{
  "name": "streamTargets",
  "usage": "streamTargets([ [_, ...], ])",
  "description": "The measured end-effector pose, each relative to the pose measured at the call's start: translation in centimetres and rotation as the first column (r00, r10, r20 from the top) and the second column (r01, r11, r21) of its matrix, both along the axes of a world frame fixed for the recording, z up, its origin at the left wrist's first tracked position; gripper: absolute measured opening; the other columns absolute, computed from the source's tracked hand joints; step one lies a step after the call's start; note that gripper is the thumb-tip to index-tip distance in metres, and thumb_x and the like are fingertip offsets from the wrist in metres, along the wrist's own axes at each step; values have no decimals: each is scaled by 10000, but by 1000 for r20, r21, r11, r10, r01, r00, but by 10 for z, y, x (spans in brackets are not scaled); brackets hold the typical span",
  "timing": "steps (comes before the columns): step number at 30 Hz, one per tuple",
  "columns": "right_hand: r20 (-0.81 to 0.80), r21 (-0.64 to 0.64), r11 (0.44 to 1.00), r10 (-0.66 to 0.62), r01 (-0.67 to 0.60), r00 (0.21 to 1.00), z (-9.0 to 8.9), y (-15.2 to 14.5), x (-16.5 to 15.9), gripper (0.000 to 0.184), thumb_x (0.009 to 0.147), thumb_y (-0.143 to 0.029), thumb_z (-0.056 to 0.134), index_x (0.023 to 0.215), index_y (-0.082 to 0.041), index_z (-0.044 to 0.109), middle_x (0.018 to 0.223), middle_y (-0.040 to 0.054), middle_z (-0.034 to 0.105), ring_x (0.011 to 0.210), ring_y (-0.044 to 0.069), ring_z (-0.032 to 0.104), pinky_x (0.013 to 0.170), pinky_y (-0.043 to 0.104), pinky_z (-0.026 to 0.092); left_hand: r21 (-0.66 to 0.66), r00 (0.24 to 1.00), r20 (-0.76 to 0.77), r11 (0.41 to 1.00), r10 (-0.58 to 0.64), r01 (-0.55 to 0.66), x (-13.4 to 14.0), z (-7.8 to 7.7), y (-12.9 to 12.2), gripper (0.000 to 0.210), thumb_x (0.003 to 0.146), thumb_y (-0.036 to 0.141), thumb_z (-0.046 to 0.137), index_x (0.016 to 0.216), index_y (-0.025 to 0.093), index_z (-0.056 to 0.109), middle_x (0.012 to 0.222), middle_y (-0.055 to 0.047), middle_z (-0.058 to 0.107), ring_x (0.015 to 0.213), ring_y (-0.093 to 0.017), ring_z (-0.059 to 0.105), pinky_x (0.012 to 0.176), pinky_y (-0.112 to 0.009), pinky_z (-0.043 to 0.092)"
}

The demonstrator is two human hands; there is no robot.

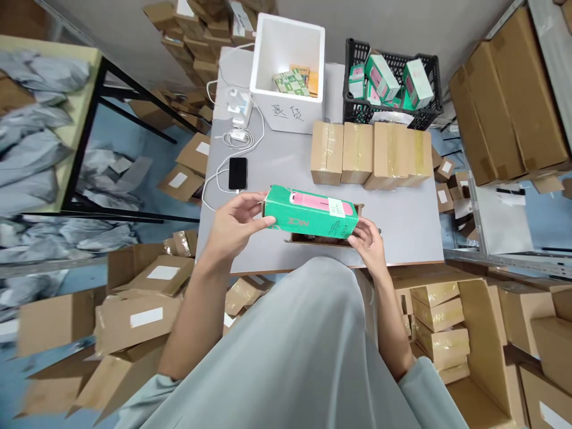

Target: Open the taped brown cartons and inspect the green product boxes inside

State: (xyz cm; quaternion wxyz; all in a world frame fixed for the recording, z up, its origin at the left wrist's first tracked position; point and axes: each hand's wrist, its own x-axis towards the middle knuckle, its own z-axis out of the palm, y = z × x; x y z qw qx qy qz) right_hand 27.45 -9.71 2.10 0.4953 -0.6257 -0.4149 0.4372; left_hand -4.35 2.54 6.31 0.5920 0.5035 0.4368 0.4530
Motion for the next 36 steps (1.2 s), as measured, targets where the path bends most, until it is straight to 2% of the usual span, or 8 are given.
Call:
streamTargets([
  [4, -69, 36, 999, 19, -16, 997, 9, 7, -19, 745, 804, -766, 908, 1305, -305, 605, 1293, 126, 798, 1146, 295, 804, 975, 465, 691, -121, 992, 120, 992, -23, 38, -11, -18, -1, 600, 682, 457, 1088, 1126, 245, 743, 1255, -85, 794, 1162, -259, 772, 989, -388, 672],
  [8, -93, 11, 1000, 25, -24, 995, 3, 3, -25, 711, 767, -673, 975, 1245, -317, 589, 1236, 86, 787, 1084, 260, 796, 918, 410, 686, -149, 989, 145, 987, -37, 59, -10, -31, -9, 580, 751, 480, 1034, 1195, 270, 726, 1480, -125, 747, 1377, -305, 714, 1072, -402, 636],
  [17, -195, -90, 996, -40, 23, 980, -5, -18, -26, 669, 754, -661, 982, 1200, -300, 637, 1162, 84, 826, 1069, 277, 809, 938, 450, 709, -60, 980, 99, 982, -175, 181, -9, -29, -13, 573, 865, 615, 818, 1302, 249, 764, 1763, -166, 551, 1543, -420, 610, 1196, -542, 551],
  [21, -333, -223, 974, -53, -24, 942, -9, -26, -33, 675, 800, -708, 939, 1268, -303, 669, 1267, 113, 838, 1090, 309, 835, 763, 411, 740, 22, 979, -12, 979, -202, 203, -1, -30, -5, 658, 938, 748, 642, 1352, 247, 746, 1837, -155, 446, 1621, -445, 521, 1216, -569, 525],
  [26, -562, -356, 923, -85, -148, 822, -17, -29, -53, 671, 881, -774, 845, 1309, -269, 737, 1275, 137, 857, 946, 320, 887, 566, 337, 687, -31, 966, 158, 977, -204, 211, 19, -32, 3, 696, 891, 660, 759, 1454, 258, 692, 1600, -153, 685, 1394, -384, 694, 1108, -497, 583],
  [30, -723, -438, 806, -53, -398, 689, -17, -28, -61, 685, 1054, -796, 610, 1276, -170, 777, 1171, 202, 879, 951, 293, 886, 571, 274, 660, -180, 961, 259, 973, -96, 145, 32, -31, 10, 680, 782, 478, 943, 1384, 248, 729, 1347, -102, 777, 1151, -282, 750, 926, -358, 605],
  [32, -706, -449, 792, -30, -414, 708, -12, -29, -58, 673, 1065, -782, 611, 1301, -170, 765, 1236, 206, 865, 929, 284, 884, 570, 274, 662, -214, 967, 247, 970, -60, 115, 35, -32, 14, 665, 768, 457, 963, 1359, 252, 737, 1329, -94, 775, 1112, -263, 749, 876, -333, 605],
  [36, -490, -407, 882, 8, -237, 872, 4, -30, -45, 669, 972, -680, 830, 1483, -283, 659, 1455, 134, 776, 892, 245, 875, 595, 290, 688, -264, 975, 220, 964, 44, 16, 38, -36, 23, 625, 759, 481, 948, 1301, 269, 719, 1277, -77, 792, 1067, -251, 763, 824, -314, 609],
])
